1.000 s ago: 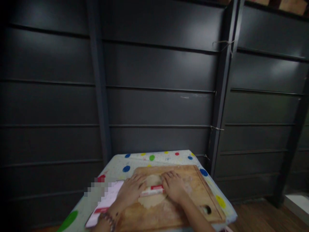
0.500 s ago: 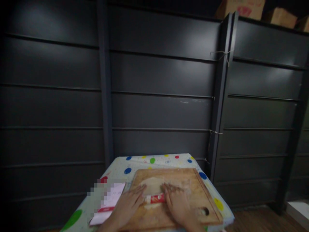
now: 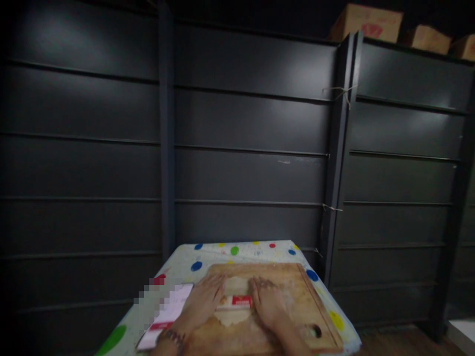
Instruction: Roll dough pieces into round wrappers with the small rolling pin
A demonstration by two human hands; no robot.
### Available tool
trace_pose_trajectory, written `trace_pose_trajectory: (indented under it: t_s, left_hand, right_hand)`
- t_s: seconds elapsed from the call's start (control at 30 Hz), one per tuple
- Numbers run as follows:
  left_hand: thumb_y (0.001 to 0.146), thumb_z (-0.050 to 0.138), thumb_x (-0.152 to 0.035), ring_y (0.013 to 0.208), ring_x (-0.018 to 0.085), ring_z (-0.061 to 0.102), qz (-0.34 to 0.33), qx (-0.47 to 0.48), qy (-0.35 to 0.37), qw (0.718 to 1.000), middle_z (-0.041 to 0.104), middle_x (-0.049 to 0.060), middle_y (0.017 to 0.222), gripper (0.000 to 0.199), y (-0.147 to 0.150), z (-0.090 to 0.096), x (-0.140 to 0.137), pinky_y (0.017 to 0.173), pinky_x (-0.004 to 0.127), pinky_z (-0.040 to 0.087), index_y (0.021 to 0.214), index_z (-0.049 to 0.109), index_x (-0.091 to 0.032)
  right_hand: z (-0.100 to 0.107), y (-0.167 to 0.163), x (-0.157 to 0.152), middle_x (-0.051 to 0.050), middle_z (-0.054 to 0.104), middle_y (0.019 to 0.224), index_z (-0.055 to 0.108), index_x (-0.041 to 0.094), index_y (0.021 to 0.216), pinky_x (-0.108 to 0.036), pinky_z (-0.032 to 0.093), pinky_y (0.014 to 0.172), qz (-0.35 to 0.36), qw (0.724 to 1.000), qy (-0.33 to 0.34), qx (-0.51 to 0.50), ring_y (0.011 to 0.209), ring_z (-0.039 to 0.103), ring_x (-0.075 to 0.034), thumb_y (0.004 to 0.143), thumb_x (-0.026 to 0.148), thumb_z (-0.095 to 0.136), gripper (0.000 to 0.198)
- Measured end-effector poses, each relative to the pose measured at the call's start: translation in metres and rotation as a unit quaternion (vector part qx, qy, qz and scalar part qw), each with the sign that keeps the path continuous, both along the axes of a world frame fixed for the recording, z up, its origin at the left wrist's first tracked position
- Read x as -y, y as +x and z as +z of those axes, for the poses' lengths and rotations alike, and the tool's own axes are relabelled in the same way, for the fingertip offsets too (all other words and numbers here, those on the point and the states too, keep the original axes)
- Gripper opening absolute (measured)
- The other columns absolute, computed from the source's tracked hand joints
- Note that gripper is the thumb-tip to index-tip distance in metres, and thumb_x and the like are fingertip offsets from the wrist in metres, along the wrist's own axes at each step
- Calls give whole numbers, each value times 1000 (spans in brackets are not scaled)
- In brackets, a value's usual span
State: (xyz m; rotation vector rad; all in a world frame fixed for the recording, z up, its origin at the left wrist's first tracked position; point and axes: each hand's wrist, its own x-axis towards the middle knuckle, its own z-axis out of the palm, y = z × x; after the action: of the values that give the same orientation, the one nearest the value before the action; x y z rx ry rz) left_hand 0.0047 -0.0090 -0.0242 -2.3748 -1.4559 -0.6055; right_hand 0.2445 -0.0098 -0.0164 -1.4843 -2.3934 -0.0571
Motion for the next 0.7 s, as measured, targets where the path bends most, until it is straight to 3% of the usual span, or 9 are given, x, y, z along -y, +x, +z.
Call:
trace_pose_trajectory:
  t_s: [0.17,0.33,0.57,0.7]
  left_hand:
    - [100,35,-27,131,22,53,-9,35,-62,997,56,8,142,45,-3,-4,34,111,42,44,139,55,-17]
    - [98,40,-28,129,21,54,-26,67,-52,996,59,2,139,42,-5,-8,53,111,43,44,136,58,-25]
    - [97,46,-32,131,22,53,-45,67,-15,997,53,0,145,47,-13,-25,68,110,43,46,144,48,-31]
    - [95,47,-29,134,23,50,-19,58,-50,997,53,3,145,47,-8,-15,59,113,45,42,142,52,-26]
  right_hand:
    - [-26,9,25,-13,65,130,63,14,129,-40,45,105,24,997,56,-50,120,62,-25,101,24,25,49]
    - [-36,9,48,-10,66,129,66,18,126,-38,48,103,45,987,129,-88,117,63,-24,98,22,31,44]
    - [-46,11,49,-8,60,137,61,22,134,-43,49,104,32,994,77,-67,122,60,-28,91,21,40,48]
    - [-38,8,38,-9,60,137,61,20,133,-44,44,108,12,995,77,-60,124,58,-27,95,23,33,47]
